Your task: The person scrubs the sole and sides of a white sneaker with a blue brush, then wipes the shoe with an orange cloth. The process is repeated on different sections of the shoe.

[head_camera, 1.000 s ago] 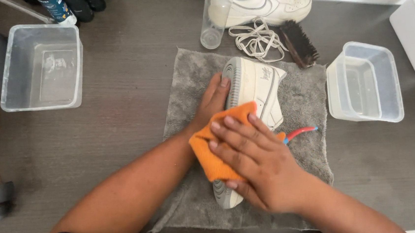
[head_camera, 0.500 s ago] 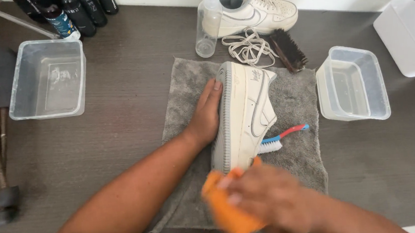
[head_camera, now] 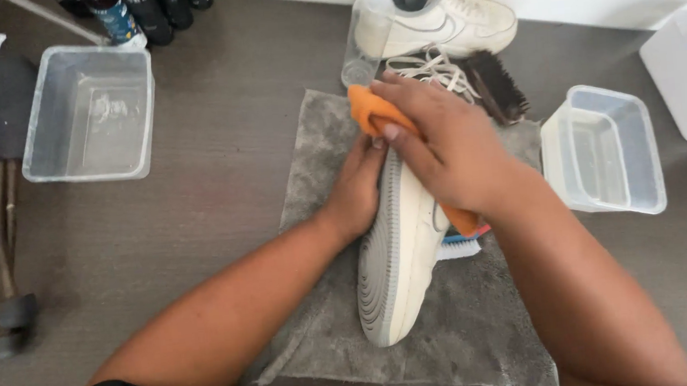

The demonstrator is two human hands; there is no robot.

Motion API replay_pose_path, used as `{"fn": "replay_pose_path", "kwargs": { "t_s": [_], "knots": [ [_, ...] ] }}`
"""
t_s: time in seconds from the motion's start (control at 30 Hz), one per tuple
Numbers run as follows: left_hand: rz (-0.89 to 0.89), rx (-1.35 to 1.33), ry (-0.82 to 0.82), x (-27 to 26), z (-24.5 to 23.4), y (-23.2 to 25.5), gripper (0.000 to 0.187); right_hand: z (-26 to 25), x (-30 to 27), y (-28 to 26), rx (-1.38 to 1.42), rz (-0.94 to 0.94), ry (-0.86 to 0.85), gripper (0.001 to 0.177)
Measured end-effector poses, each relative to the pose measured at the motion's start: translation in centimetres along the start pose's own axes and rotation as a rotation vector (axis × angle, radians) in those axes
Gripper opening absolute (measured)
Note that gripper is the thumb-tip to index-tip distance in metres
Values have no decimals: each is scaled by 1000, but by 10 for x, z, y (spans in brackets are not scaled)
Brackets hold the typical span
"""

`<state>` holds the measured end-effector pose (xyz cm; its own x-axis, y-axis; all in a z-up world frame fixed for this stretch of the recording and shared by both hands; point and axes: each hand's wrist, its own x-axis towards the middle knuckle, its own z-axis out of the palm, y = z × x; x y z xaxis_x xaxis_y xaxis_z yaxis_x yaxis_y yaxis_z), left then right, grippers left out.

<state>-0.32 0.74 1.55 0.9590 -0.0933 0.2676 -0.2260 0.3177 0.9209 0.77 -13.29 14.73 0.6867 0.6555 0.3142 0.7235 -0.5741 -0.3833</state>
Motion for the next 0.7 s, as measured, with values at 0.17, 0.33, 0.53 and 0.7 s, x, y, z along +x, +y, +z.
{"fn": "replay_pose_path", "kwargs": {
  "t_s": [0.17,0.33,0.53,0.7],
  "knots": [
    [48,-89,-55,-4,5,14,38,2,-19,-14,-100,-30,-16,47],
    [47,-56,-86,-2,-1,-17,38,12,-48,-22,-139,-41,9,51],
    [1,102,-177,-6,-5,-38,66,27,-83,-51,-171,-63,30,57],
    [-326,-285,-9,-11,4,3,31,33,-105,-72,-146,-131,61,52]
  ]
}}
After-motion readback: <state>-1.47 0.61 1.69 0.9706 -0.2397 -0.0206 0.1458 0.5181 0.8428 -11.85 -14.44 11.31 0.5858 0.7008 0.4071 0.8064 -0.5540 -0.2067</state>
